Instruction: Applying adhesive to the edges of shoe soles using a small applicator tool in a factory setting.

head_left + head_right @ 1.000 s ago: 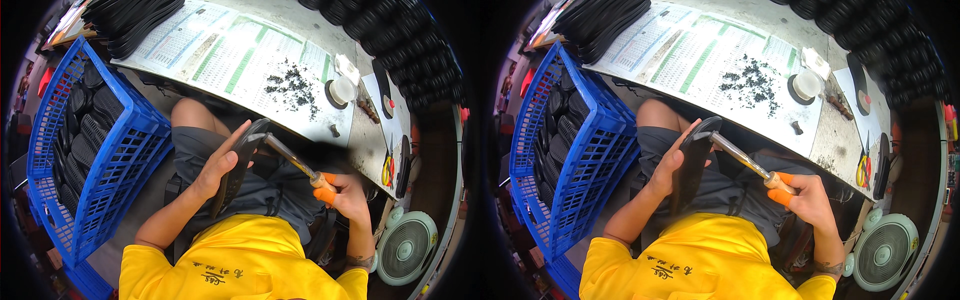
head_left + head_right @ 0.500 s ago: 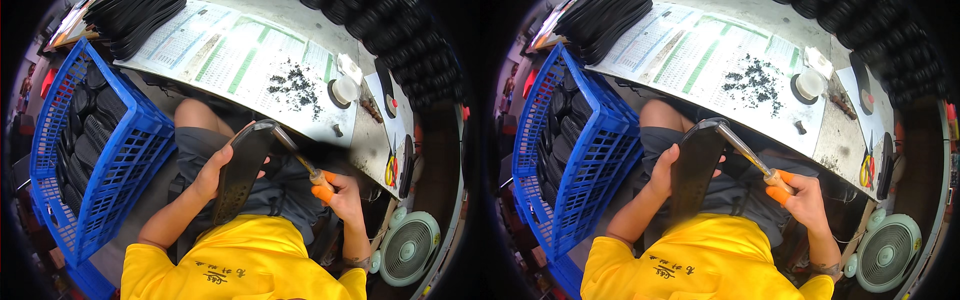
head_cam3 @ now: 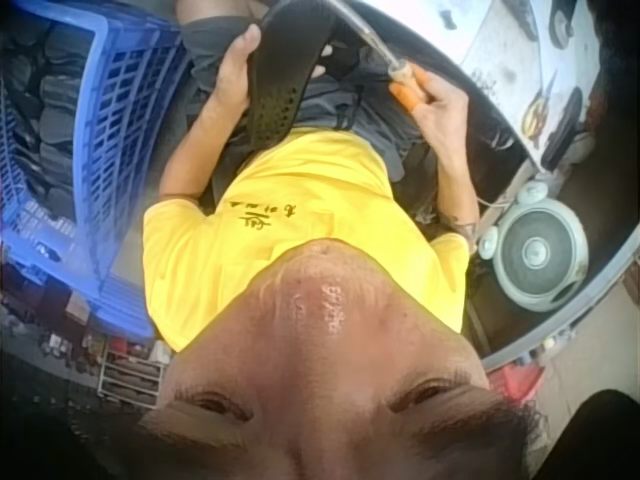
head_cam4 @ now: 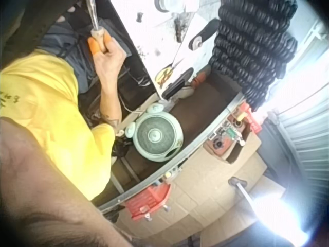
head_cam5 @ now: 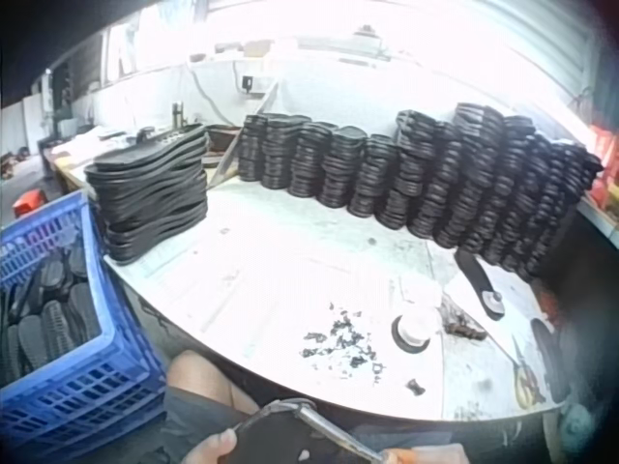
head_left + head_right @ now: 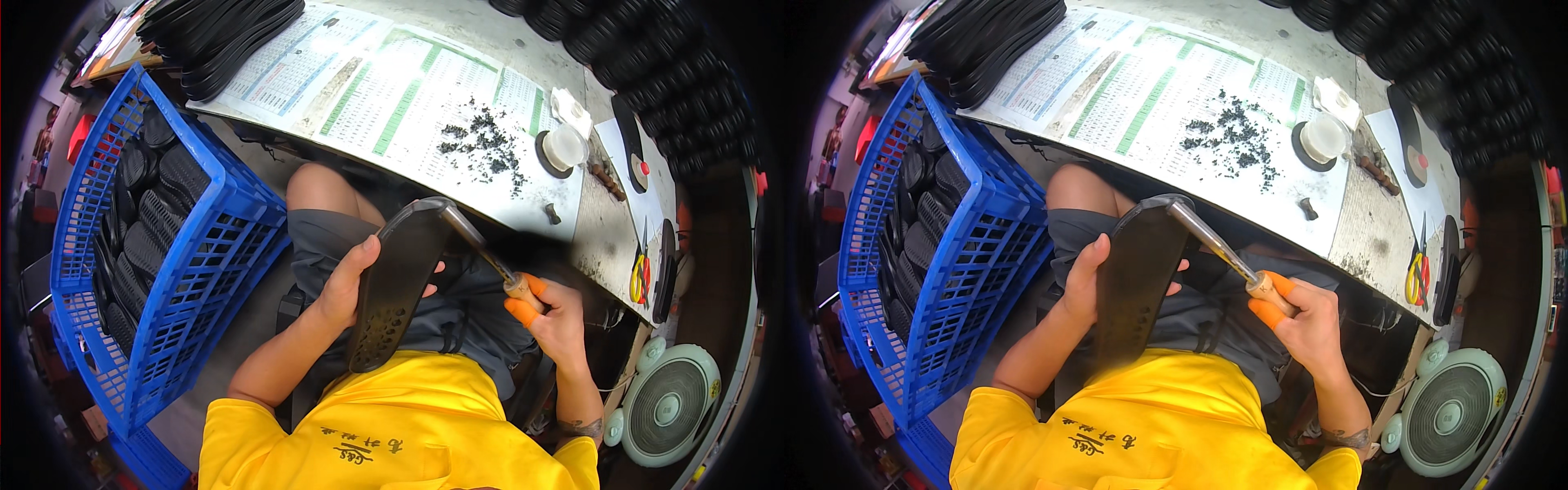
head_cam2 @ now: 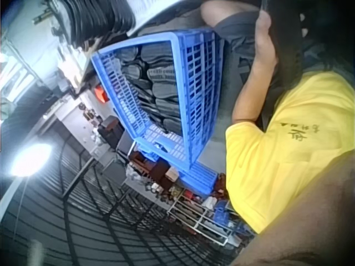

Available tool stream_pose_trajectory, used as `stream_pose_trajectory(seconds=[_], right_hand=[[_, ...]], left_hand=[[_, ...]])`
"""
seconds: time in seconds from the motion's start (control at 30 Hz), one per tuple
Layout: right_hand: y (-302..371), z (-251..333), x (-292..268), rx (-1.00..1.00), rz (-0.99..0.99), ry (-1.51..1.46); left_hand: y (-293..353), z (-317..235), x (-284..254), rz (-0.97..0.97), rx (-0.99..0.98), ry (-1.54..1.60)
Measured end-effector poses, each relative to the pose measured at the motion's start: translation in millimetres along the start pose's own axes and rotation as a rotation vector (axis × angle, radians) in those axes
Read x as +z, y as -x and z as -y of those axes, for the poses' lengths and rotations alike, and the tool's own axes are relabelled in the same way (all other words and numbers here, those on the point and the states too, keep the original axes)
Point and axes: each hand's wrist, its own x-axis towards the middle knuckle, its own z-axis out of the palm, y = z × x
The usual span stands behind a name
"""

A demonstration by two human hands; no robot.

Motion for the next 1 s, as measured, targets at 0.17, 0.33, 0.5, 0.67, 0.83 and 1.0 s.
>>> stream_pose_trajectory(seconds=[0.17, 0.33, 0.5, 0.67, 0.83, 1.0], right_hand=[[1, 2, -3, 0.064, -0.012, -0.053], [0, 6, -2, -0.061, -0.049, 0.05], [-1, 9, -3, -0.108, -0.038, 0.126], [-1, 9, -2, -0.127, -0.047, 0.153], [0, 5, -2, -0.113, -0.048, 0.153], [1, 2, -3, -0.093, -0.053, 0.156]], left_hand=[[0, 0, 0, 0.001, 0.0, 0.002], [1, 2, -2, 0.038, -0.01, 0.021], [1, 1, 1, 0.02, -0.022, 0.034], [0, 0, 3, 0.023, -0.027, 0.018], [0, 0, 3, 0.031, -0.04, 0.03], [1, 1, 2, 0.022, -0.045, 0.032]])
